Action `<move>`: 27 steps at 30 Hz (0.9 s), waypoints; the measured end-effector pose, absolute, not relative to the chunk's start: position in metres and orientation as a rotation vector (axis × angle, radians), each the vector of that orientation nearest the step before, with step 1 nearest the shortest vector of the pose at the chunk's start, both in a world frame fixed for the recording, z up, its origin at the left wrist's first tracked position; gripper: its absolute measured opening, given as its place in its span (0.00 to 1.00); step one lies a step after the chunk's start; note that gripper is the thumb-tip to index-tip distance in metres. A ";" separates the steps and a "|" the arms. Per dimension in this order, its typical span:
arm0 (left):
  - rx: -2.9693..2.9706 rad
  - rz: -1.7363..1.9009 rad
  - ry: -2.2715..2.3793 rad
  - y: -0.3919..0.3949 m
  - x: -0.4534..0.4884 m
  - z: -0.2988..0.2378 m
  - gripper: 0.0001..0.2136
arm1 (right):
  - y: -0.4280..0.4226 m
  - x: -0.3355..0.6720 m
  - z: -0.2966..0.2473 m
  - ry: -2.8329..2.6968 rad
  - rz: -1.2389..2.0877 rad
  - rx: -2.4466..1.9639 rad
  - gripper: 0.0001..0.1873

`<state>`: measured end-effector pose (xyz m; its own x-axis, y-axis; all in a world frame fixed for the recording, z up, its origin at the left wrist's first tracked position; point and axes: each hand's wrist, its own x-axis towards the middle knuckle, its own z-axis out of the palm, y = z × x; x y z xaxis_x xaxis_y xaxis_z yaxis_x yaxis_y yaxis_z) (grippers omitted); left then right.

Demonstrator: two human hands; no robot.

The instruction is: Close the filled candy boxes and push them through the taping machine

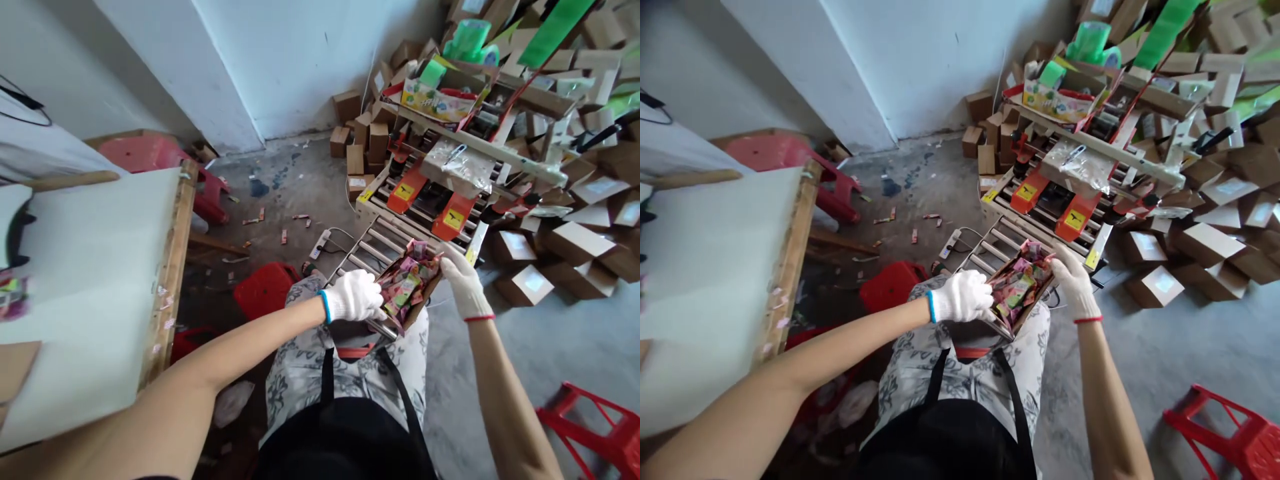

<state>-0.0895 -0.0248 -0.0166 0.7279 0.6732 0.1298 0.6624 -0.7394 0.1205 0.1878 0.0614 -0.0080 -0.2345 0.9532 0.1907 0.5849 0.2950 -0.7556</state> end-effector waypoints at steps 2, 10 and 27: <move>2.735 0.286 1.324 -0.032 -0.076 -0.022 0.21 | 0.075 0.177 0.000 -2.224 0.710 -1.220 0.19; 2.275 0.984 1.920 -0.054 -0.019 -0.072 0.42 | 0.067 0.141 0.003 -2.979 0.033 -1.448 0.25; 2.389 0.609 1.301 -0.053 -0.042 -0.062 0.31 | 0.016 0.139 -0.057 -1.996 0.402 -1.607 0.42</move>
<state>-0.0416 -0.0529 -0.0619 0.4854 0.8508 0.2014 0.6993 -0.5161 0.4946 0.1385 0.0160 -0.0567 -0.1420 0.9645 0.2228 0.8033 0.2438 -0.5435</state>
